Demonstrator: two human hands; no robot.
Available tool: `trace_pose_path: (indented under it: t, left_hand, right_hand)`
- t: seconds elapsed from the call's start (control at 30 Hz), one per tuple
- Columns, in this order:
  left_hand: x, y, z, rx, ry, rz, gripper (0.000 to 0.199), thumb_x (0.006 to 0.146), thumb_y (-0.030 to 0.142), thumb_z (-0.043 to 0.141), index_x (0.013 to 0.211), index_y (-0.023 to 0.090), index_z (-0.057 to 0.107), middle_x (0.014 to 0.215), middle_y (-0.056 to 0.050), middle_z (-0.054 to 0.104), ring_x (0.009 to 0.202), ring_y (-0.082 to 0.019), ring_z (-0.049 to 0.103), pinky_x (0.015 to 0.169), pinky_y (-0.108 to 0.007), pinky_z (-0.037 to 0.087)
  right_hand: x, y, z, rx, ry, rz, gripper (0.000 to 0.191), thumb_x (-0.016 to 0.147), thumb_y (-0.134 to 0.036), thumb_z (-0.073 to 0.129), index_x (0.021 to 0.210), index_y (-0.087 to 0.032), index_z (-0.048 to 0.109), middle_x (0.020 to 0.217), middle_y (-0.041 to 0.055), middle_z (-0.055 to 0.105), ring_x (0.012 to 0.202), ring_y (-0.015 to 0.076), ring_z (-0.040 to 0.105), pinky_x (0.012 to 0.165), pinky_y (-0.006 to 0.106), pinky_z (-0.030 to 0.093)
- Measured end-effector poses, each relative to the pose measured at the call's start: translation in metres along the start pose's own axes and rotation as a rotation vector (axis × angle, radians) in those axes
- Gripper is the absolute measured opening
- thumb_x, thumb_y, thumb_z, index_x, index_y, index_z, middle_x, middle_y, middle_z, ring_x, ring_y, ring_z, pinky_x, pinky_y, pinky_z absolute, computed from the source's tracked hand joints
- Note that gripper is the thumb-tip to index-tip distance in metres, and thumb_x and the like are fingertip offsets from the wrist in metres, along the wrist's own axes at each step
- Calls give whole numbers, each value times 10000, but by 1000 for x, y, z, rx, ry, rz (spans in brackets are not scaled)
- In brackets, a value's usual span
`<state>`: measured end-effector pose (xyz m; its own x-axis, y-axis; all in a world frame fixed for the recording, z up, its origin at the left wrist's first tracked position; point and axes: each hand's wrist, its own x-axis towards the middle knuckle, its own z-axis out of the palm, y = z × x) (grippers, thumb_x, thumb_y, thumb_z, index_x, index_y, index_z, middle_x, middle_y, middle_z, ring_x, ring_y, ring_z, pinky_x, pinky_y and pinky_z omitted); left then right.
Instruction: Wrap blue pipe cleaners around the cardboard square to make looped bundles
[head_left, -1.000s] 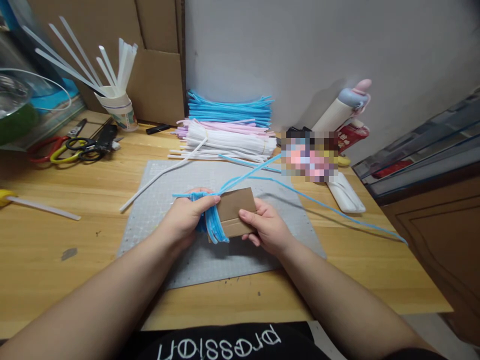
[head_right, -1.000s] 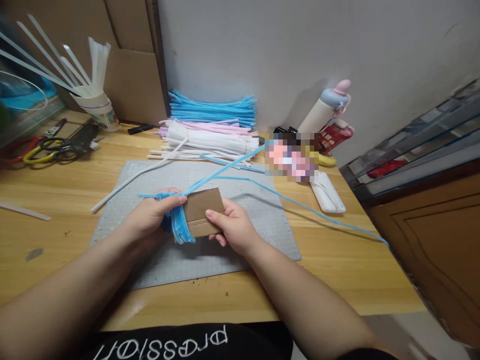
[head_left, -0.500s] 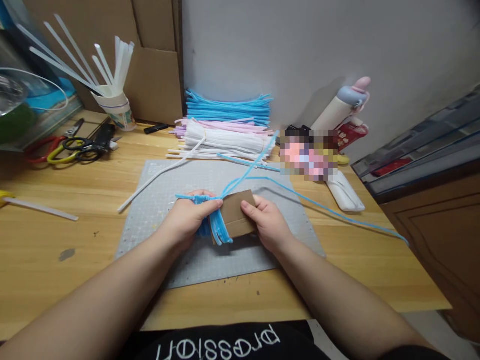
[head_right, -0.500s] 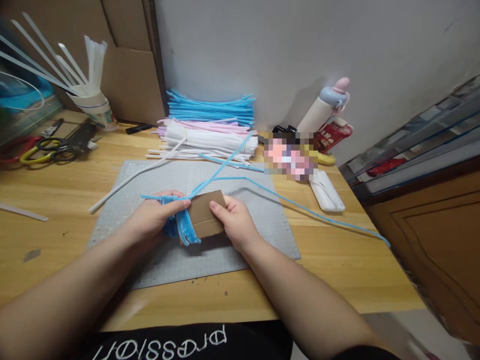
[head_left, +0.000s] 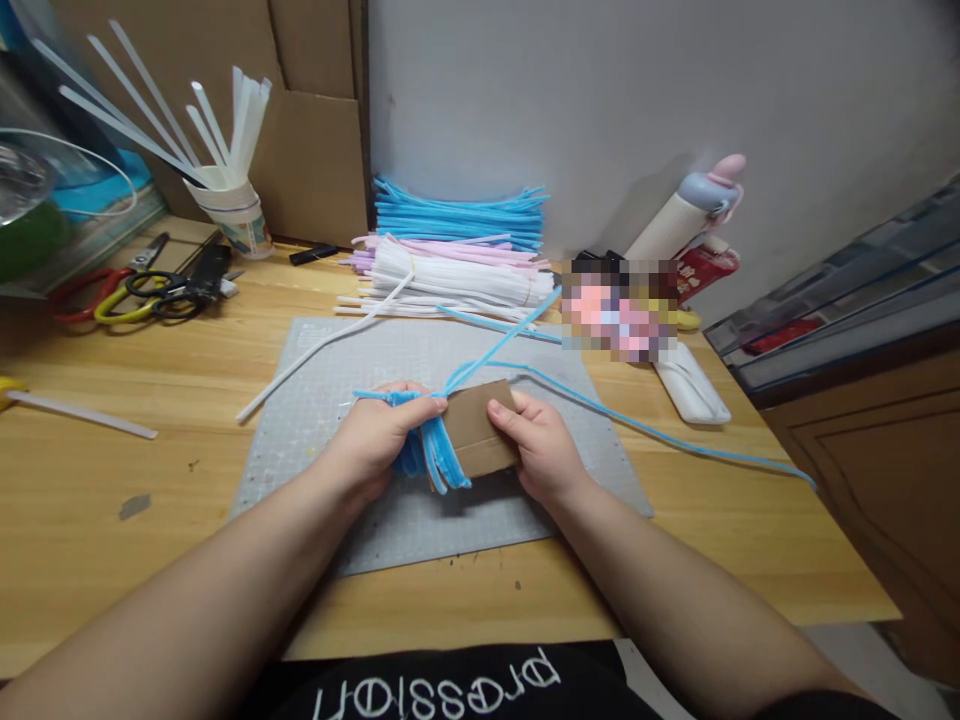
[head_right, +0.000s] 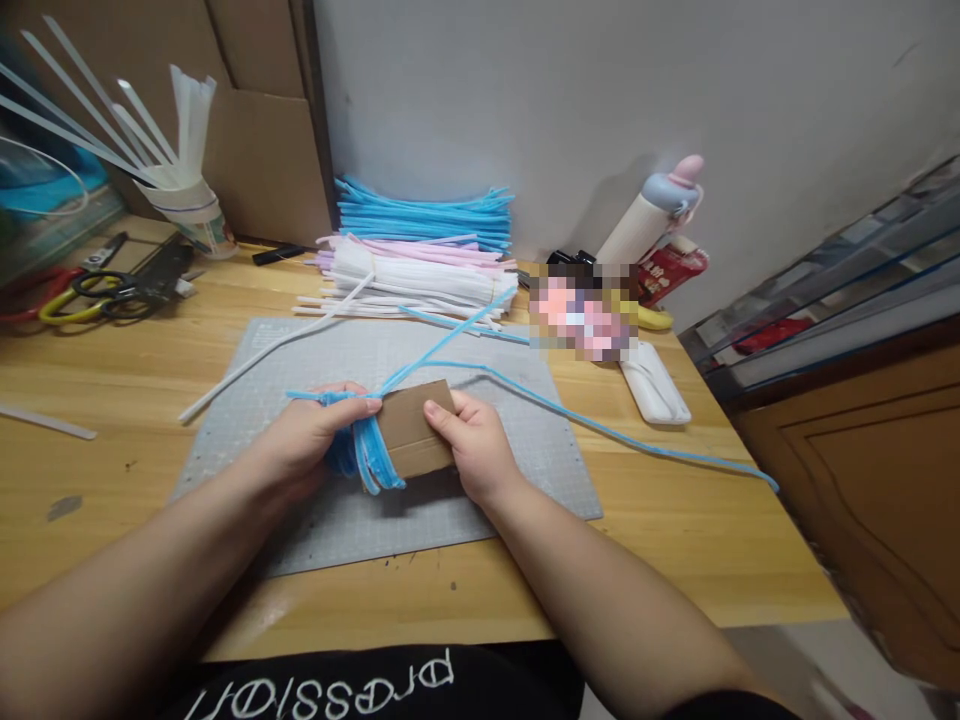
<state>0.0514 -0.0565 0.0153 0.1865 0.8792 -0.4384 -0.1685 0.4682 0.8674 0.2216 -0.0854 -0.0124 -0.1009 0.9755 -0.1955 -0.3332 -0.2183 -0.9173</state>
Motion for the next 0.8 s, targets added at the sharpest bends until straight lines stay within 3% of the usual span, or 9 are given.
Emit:
trace_pose_path:
  t: [0.17,0.23,0.33,0.4,0.6,0.8]
  left_hand:
    - [0,0,0,-28,15,12,237,564,281,783,659,154,607,539,29,590,473,-117,530,502,-243,404]
    - [1,-2,-1,-82,-110,2,265,607,307,789,771,149,653,653,-10,661,579,-152,603,595,-279,466]
    - [3,-5,-4,-96,-357,-53,395,659,336,784,990,148,680,882,-91,721,790,-218,658,757,-357,491]
    - [5,-8,-6,-48,-421,-72,400,660,315,790,1006,142,686,911,-104,723,821,-224,654,773,-357,481]
    - [8,-10,-8,22,-329,-10,345,669,284,779,971,137,698,917,-91,710,808,-187,623,713,-295,455]
    - [8,-9,-8,86,-281,25,181,632,247,778,734,140,673,646,-10,630,596,-115,531,583,-248,410]
  right_hand:
    - [0,-1,-1,-23,10,-39,246,774,-386,683,887,-169,665,818,37,707,751,180,658,675,290,518]
    - [1,-2,-1,-32,59,-58,258,783,-403,669,898,-174,636,803,31,699,685,168,653,554,255,511]
    - [3,-3,0,-47,142,-80,293,801,-450,637,926,-193,571,727,4,666,499,132,604,320,189,380]
    - [3,-3,2,-51,136,-75,311,821,-479,604,954,-210,524,687,-19,642,410,111,571,259,163,299]
    - [1,2,4,-60,-16,-82,373,753,-393,711,971,-216,465,754,-31,646,401,84,584,285,142,341]
    - [3,0,1,-80,-13,-138,280,798,-347,674,962,-194,506,675,-48,618,376,41,518,316,130,322]
